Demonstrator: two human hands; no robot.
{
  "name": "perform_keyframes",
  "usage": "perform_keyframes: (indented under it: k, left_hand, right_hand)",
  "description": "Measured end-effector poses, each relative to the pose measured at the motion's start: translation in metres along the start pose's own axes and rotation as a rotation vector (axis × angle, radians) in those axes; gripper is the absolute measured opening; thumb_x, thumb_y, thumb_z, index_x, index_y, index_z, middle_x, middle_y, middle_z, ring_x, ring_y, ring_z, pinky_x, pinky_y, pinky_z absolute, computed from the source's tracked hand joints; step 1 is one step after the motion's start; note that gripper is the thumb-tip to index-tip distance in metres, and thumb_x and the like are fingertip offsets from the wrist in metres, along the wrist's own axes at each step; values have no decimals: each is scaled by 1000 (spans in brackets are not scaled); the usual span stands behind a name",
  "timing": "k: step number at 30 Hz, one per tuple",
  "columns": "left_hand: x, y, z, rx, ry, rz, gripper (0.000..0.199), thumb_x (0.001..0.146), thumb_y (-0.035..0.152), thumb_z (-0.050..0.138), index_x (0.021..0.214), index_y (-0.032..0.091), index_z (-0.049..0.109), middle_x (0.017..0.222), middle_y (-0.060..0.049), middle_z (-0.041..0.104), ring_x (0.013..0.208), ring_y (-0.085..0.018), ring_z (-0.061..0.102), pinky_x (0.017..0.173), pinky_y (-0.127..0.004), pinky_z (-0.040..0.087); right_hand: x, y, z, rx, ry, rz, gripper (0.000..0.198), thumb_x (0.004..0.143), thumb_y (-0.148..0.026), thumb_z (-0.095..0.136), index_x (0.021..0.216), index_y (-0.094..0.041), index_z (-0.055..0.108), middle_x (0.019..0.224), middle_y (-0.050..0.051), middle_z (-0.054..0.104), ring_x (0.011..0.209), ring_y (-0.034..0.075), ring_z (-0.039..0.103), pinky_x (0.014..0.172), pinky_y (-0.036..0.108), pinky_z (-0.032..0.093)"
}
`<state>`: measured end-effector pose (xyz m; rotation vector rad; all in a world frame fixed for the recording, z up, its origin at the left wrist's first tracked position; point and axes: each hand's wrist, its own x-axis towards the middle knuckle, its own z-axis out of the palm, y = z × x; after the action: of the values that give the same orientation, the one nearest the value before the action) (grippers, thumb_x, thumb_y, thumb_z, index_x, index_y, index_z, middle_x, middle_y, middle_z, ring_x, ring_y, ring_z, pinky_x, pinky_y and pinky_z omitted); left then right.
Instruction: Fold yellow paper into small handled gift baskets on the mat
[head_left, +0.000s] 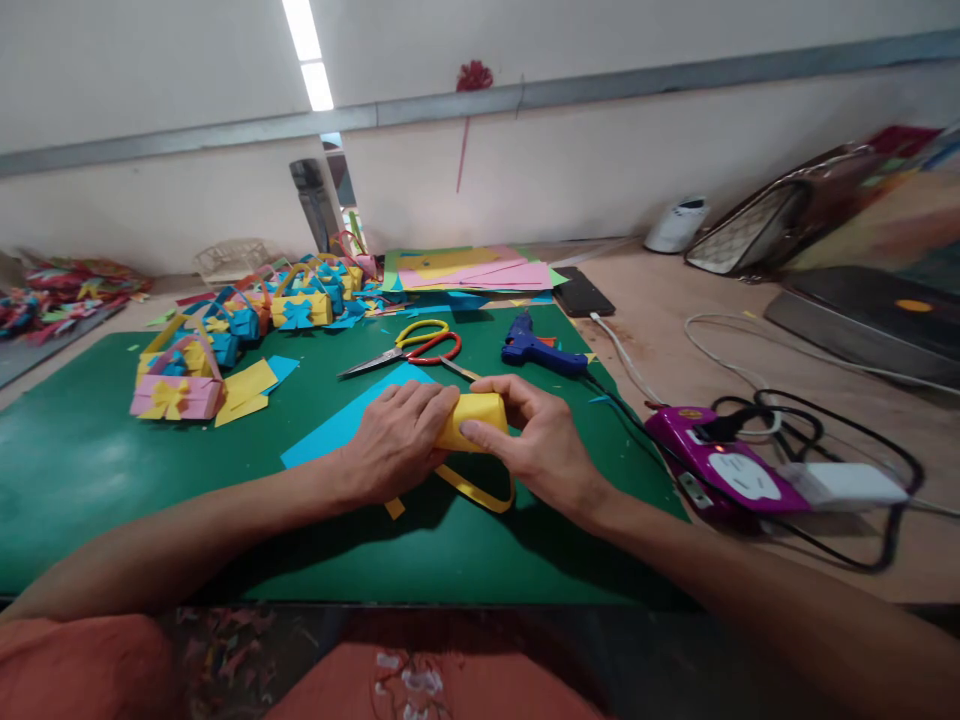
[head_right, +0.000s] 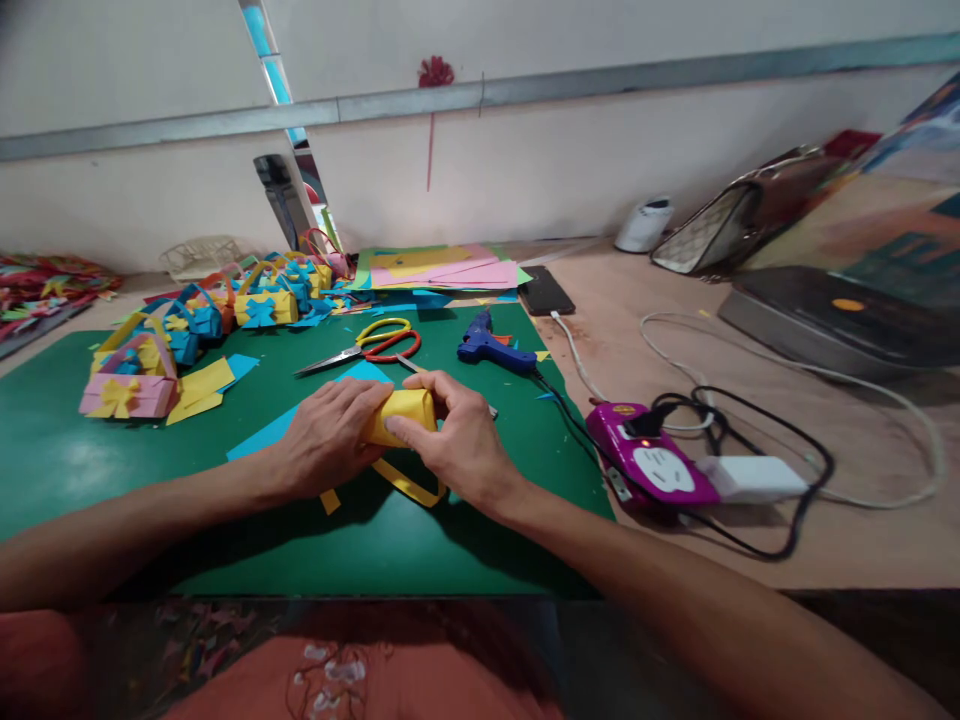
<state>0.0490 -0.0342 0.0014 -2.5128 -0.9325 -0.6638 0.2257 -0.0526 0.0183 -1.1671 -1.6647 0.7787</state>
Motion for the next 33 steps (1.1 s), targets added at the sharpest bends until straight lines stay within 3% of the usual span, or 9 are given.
perform_keyframes:
  k: [7, 24, 33]
  left_hand:
    - [-1, 3, 2, 35, 31, 0, 35, 87, 35, 48, 112, 11, 47, 99, -14, 63, 81, -23, 58, 67, -34, 45]
    - [-1, 7, -4, 73, 66, 28, 38, 85, 31, 51, 115, 9, 42, 98, -14, 64, 79, -24, 59, 63, -34, 46]
    - [0, 8, -4, 107, 203, 91, 32, 86, 24, 48, 113, 7, 44, 92, -13, 65, 76, -22, 60, 65, -33, 45]
  right_hand:
    - [2, 0, 1, 208, -7, 122, 25, 63, -30, 70, 81, -17, 59, 71, 0, 62, 61, 13, 58, 56, 26, 49]
    - [-3, -9, -4, 150, 33, 40, 17, 72, -32, 63, 78, -16, 62, 66, 0, 58, 57, 10, 52, 48, 21, 44]
    - [-7, -15, -7, 56, 62, -41, 15, 75, -31, 62, 75, -16, 64, 69, 0, 61, 58, 10, 53, 50, 21, 43]
